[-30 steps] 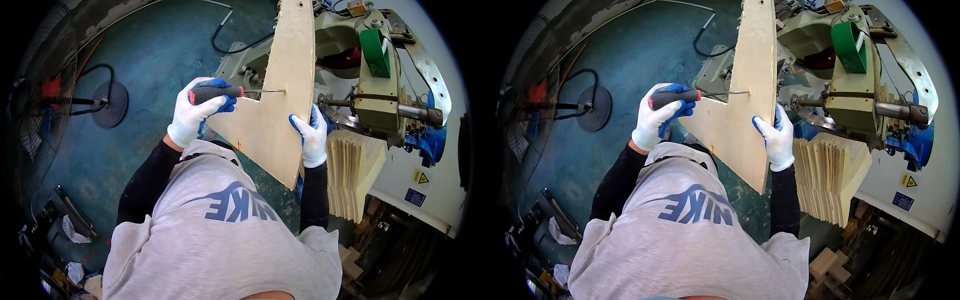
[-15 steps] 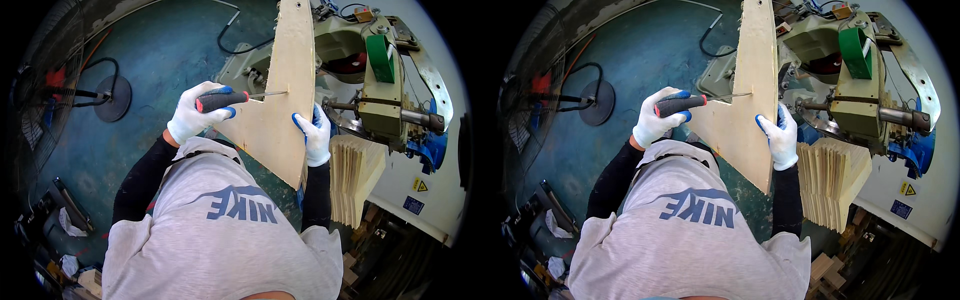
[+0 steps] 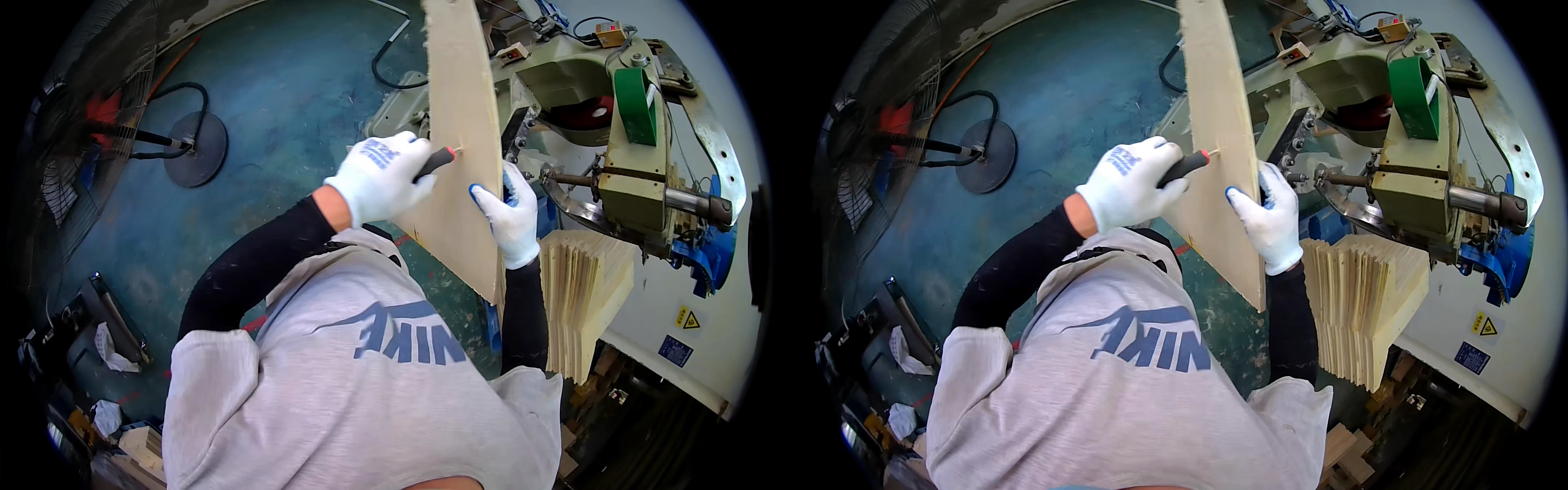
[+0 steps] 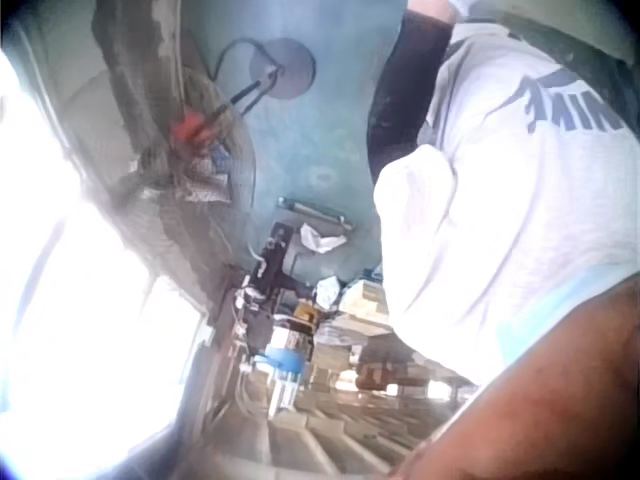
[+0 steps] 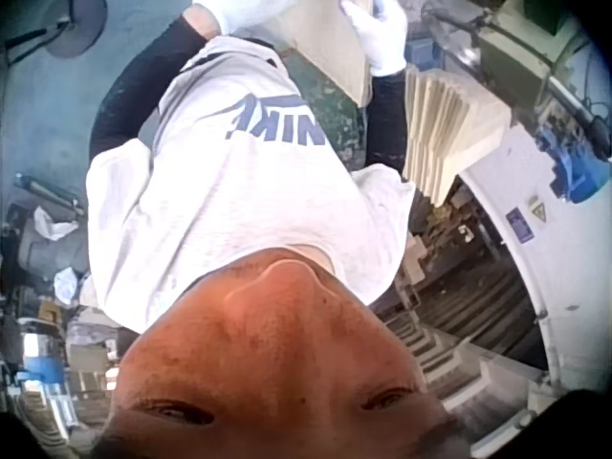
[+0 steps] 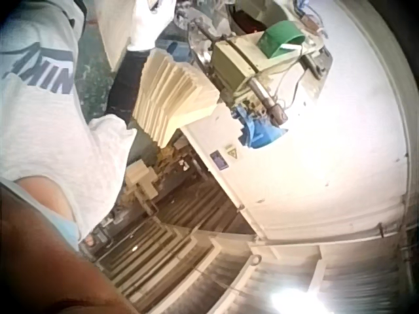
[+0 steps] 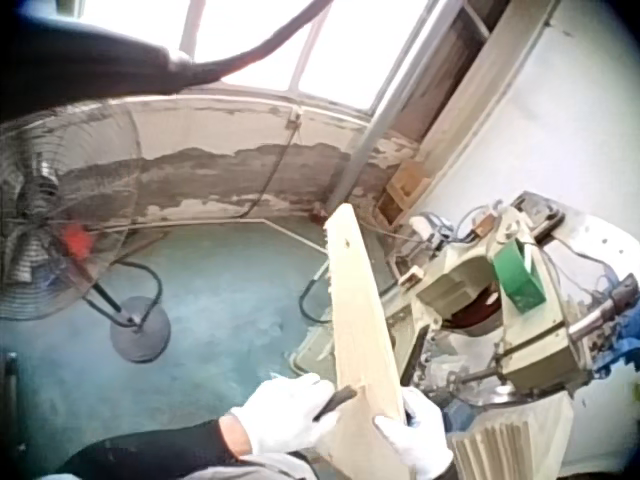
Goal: The person uses a pneumatic stapling machine to join L-shaped plywood panels, inserting a metal staple into pre-marked locations on each piece before stacking them on a nearby pallet.
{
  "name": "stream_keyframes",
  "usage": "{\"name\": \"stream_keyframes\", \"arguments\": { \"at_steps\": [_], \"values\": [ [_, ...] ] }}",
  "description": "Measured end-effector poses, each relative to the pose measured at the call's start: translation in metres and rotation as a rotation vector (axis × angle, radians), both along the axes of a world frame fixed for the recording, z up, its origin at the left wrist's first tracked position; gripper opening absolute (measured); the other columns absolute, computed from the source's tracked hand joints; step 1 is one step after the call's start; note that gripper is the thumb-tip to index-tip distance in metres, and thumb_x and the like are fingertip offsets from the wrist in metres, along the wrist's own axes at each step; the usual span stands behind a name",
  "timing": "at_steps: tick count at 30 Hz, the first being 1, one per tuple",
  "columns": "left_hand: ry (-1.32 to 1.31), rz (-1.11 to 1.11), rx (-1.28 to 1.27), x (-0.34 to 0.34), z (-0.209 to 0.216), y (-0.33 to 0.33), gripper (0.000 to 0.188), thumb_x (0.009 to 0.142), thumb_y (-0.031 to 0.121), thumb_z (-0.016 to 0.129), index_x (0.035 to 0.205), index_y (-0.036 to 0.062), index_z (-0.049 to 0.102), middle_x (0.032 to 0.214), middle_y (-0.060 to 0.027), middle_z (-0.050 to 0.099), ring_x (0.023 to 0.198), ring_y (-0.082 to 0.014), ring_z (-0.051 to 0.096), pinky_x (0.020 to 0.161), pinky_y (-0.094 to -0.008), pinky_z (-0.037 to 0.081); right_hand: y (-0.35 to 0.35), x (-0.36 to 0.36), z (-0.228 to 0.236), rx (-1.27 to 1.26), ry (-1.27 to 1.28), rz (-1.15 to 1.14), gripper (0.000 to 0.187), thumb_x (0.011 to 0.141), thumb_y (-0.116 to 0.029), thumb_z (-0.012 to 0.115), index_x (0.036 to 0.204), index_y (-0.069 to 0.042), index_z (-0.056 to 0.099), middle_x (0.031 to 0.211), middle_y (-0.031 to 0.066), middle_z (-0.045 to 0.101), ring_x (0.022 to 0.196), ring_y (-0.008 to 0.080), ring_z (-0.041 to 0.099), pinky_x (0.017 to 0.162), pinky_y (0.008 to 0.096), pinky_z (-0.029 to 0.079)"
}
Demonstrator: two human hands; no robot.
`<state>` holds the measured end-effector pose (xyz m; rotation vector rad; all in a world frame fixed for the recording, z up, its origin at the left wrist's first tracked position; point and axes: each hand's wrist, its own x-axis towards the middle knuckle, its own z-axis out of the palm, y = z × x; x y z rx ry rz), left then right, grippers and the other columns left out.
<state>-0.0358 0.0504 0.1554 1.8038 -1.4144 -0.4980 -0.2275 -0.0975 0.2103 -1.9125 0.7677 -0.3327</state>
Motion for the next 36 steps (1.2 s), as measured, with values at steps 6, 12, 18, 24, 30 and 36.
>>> {"name": "stream_keyframes", "arguments": {
  "at_steps": [6,12,18,24,30,36],
  "values": [
    [0.892,-0.056,0.122,0.012,-0.017,-0.038,0.033,0.097,0.028,0.062,0.118,0.0036,0.066,0.076,-0.0077,0.065,0.058,-0.0138,0.057,0.053,-0.0298,0.046,-0.007,0.010,-0.002,-0.118,0.034,0.056,0.042,0.085,-0.003,0.070,0.127,0.005,0.063,0.113,0.0131,0.067,0.101,0.0174,0.065,0.090,0.0303,0.050],
    [1.359,-0.088,0.055,0.028,-0.017,0.002,0.047,0.099,0.037,0.062,0.134,0.0059,0.058,0.079,-0.0048,0.064,0.053,-0.0047,0.049,0.044,-0.0204,0.037,-0.032,0.001,0.008,-0.126,0.031,-0.043,0.039,0.091,-0.003,0.068,0.128,0.006,0.062,0.114,0.0093,0.070,0.099,0.0143,0.065,0.090,0.0280,0.051],
    [1.038,0.297,0.081,0.093,-0.077,0.131,0.041,0.098,0.026,0.061,0.134,0.0061,0.058,0.086,-0.0010,0.061,0.061,-0.0034,0.051,0.053,-0.0197,0.041,-0.067,-0.046,0.009,0.056,-0.129,-0.409,0.040,0.091,-0.003,0.072,0.128,0.008,0.061,0.117,0.0095,0.069,0.100,0.0145,0.066,0.090,0.0268,0.051],
    [0.653,0.190,0.171,0.048,-0.117,0.133,0.036,0.090,0.007,0.058,0.125,0.0003,0.062,0.105,-0.0053,0.068,0.091,-0.0122,0.062,0.084,-0.0274,0.051,-0.053,-0.038,0.038,0.044,-0.169,-0.399,0.038,0.090,-0.002,0.071,0.125,0.007,0.062,0.116,0.0117,0.070,0.100,0.0160,0.067,0.091,0.0286,0.052],
    [0.822,0.210,0.188,0.010,-0.092,0.091,0.033,0.089,0.008,0.060,0.121,0.0000,0.065,0.104,-0.0131,0.071,0.094,-0.0185,0.066,0.089,-0.0325,0.052,-0.047,-0.043,0.061,-0.021,-0.171,-0.411,0.039,0.091,-0.002,0.068,0.127,0.009,0.060,0.117,0.0139,0.069,0.102,0.0187,0.067,0.093,0.0304,0.052],
    [0.754,0.173,0.169,-0.003,-0.107,0.068,0.031,0.091,0.005,0.062,0.121,-0.0028,0.065,0.106,-0.0144,0.072,0.097,-0.0206,0.071,0.089,-0.0328,0.055,-0.039,-0.044,0.074,-0.061,-0.175,-0.374,0.039,0.091,0.000,0.065,0.129,0.010,0.060,0.118,0.0150,0.070,0.103,0.0185,0.067,0.093,0.0304,0.052]
  ]
}}
